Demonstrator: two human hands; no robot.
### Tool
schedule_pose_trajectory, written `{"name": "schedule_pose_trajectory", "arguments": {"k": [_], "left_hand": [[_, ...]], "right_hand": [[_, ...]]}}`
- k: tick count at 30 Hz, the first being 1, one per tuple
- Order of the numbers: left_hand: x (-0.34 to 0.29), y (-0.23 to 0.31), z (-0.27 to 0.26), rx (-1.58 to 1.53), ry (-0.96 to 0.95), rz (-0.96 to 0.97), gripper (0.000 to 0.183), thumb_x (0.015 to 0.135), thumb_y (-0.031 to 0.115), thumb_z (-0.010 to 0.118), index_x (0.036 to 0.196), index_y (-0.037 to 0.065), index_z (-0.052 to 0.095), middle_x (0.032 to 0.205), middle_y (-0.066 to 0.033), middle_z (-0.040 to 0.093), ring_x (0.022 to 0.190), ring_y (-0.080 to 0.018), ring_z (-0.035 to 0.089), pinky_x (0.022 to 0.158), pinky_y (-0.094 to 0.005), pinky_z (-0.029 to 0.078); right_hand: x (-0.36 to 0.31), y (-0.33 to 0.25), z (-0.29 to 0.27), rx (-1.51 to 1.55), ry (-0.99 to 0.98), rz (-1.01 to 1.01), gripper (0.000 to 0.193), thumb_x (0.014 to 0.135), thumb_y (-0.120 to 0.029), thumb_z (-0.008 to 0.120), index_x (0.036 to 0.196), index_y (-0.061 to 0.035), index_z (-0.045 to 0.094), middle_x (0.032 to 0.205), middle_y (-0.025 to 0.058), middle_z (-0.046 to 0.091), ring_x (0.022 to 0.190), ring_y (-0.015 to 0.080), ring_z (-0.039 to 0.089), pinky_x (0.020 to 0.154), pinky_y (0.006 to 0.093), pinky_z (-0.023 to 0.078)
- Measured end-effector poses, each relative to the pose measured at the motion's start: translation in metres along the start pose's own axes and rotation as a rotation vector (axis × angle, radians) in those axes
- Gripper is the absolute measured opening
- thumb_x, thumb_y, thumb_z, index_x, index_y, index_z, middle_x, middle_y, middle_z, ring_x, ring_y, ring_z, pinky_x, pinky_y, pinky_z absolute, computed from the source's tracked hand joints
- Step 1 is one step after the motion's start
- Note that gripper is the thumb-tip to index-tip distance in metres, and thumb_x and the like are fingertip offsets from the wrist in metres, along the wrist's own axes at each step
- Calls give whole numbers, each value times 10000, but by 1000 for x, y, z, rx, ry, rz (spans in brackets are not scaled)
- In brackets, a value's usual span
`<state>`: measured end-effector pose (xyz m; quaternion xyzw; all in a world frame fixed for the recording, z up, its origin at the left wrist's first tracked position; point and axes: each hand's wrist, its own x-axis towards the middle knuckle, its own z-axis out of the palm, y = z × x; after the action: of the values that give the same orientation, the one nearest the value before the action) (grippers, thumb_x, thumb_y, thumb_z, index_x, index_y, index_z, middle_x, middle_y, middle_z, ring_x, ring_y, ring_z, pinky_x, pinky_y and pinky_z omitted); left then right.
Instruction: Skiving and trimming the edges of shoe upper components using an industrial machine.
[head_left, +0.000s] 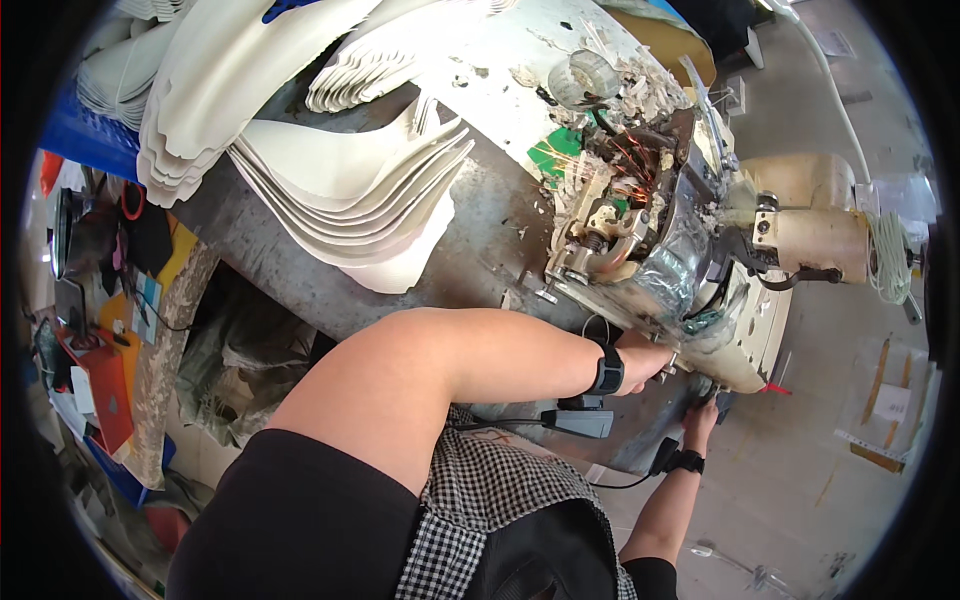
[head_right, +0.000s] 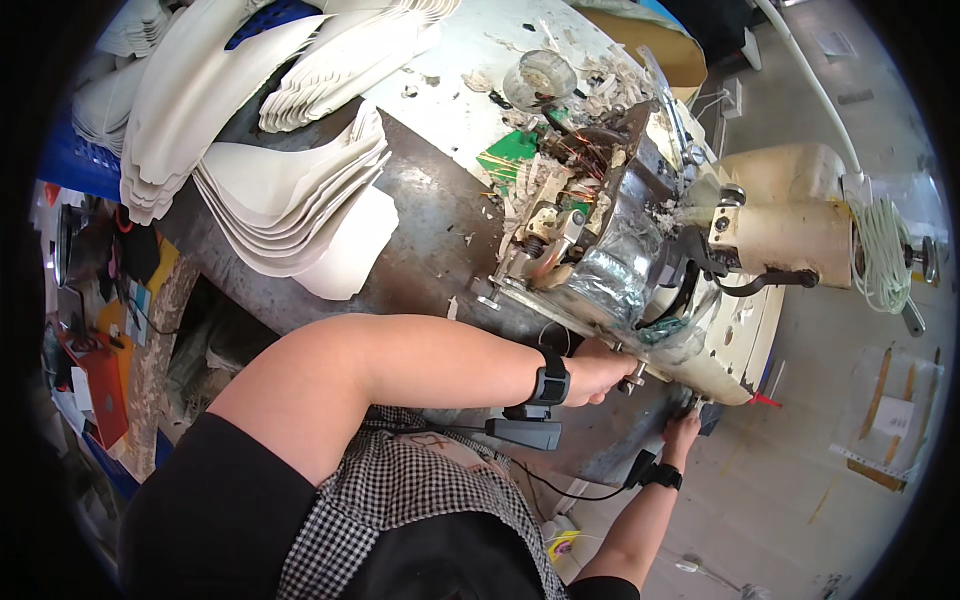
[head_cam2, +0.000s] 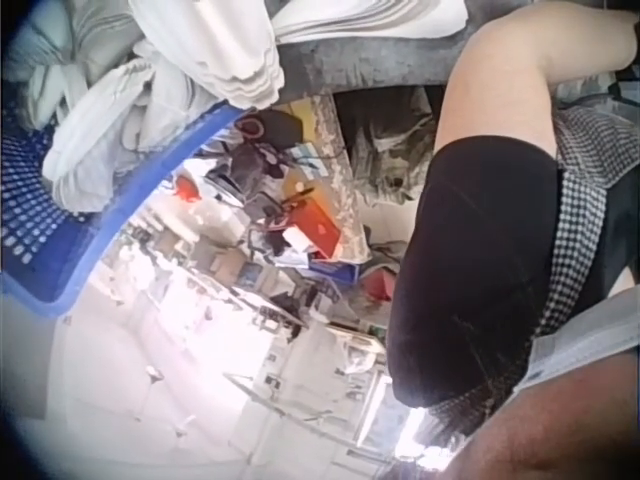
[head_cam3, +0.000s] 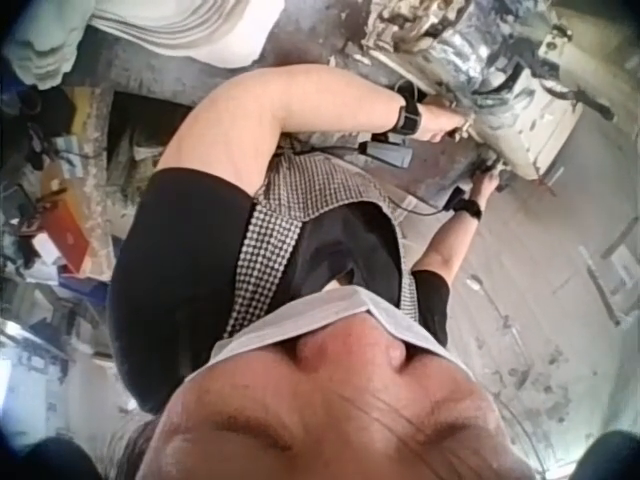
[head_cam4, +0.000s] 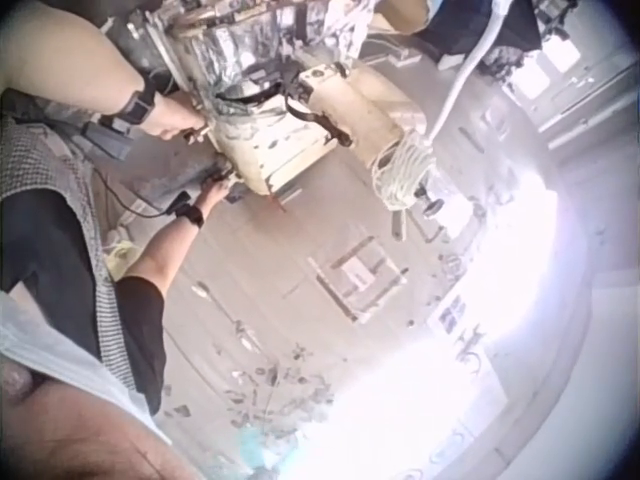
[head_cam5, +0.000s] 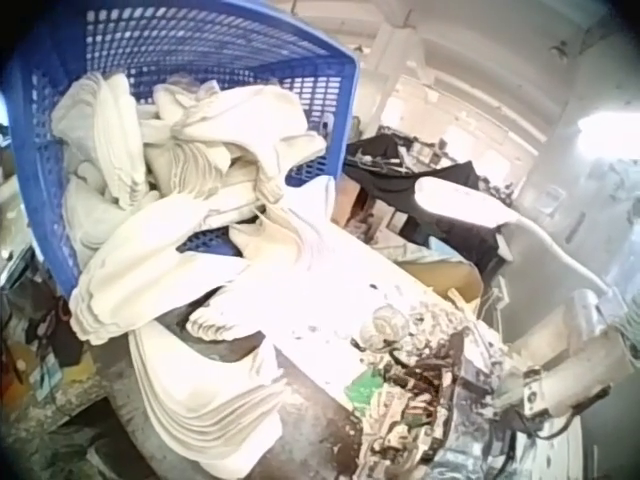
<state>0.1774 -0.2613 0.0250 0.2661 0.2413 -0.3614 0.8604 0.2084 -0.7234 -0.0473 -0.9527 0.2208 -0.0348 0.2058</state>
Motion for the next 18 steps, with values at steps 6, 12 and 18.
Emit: {"name": "schedule_pose_trajectory", "arguments": {"k": [6,12,18], "left_hand": [[-2,1,0,-9,-9,4,177,802,161,638,691,71,533,575,-10,454,439,-70,287,376,-272,165],[2,-3,-1,-31,-19,14,171,785,125,633,679,76,509,569,-2,418,440,-66,258,377,-272,156],[1,-1,-1,-28,-18,10,161,781,118,631,689,73,507,570,-1,416,442,-65,254,376,-274,158]], "right_hand": [[-6,-14,1,67,47,-20,409,938,-416,410,703,-94,502,524,49,455,384,197,414,339,345,315],[-40,-73,-5,355,-34,286,492,970,-483,362,642,-134,474,452,2,390,315,162,341,297,320,245],[-42,-80,-9,320,-71,305,411,942,-352,340,701,-70,519,507,87,468,354,226,413,308,360,300]]}}
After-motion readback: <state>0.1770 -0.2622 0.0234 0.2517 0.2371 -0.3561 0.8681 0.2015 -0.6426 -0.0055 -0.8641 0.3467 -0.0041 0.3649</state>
